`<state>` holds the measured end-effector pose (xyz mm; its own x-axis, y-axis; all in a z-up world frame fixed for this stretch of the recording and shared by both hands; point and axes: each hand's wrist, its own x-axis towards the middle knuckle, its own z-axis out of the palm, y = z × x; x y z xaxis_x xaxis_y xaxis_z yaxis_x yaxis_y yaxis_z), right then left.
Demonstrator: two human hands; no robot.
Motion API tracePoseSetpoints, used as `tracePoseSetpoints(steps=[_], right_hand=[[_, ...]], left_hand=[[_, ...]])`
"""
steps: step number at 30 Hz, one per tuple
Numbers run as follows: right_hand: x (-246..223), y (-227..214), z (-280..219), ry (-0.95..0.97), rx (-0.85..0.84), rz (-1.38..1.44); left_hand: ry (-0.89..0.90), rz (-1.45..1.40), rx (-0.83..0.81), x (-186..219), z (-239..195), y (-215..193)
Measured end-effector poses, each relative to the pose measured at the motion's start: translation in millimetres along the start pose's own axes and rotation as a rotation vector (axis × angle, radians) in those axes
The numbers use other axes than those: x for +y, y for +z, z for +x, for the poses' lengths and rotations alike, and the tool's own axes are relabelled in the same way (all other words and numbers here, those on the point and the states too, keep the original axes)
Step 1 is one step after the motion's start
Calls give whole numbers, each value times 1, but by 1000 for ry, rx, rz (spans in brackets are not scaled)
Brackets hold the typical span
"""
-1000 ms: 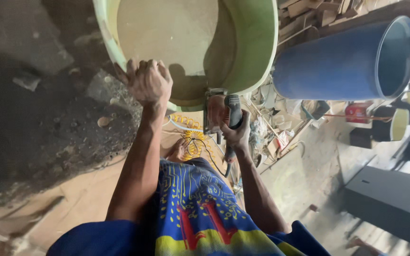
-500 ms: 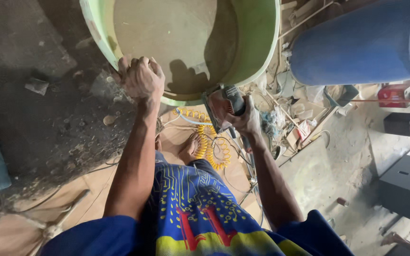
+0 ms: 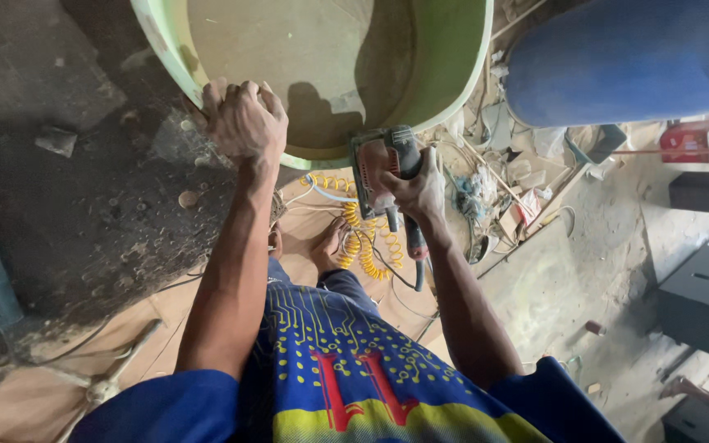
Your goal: The person sands the interior edges and surfaces of a large green plastic chair frame using an electric orbital sander held in one hand.
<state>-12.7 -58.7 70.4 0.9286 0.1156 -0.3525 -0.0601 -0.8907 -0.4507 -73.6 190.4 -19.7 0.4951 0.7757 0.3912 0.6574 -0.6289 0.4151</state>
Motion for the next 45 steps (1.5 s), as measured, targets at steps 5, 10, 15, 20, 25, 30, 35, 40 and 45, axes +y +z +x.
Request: tracePoseSetpoints(steps=[5, 10, 15, 20, 25, 30, 35, 40, 45], right_hand=[[11, 10, 3, -76, -64, 118], [17, 16, 0, 32, -110, -33], [16, -2, 6, 7, -130, -13], [53, -2, 39, -131, -120, -27], [56, 6, 33, -231, -78, -12], [24, -12, 20, -269, -39, 28], [20, -8, 9, -397, 3, -136], [59, 35, 14, -544, 88, -248], [77, 40, 13, -583, 158, -293]], left_hand=[[-68, 10, -109, -3, -1, 9], [37, 52, 12, 11, 12, -37], [38, 21, -34, -9, 0, 13], [28, -7, -86, -7, 3, 4], [-21, -133, -138, 32, 11, -66], [67, -6, -264, 19, 13, -45], [95, 145, -147, -11, 8, -5], [121, 193, -72, -105, -1, 100], [167, 222, -50, -33, 9, 13]])
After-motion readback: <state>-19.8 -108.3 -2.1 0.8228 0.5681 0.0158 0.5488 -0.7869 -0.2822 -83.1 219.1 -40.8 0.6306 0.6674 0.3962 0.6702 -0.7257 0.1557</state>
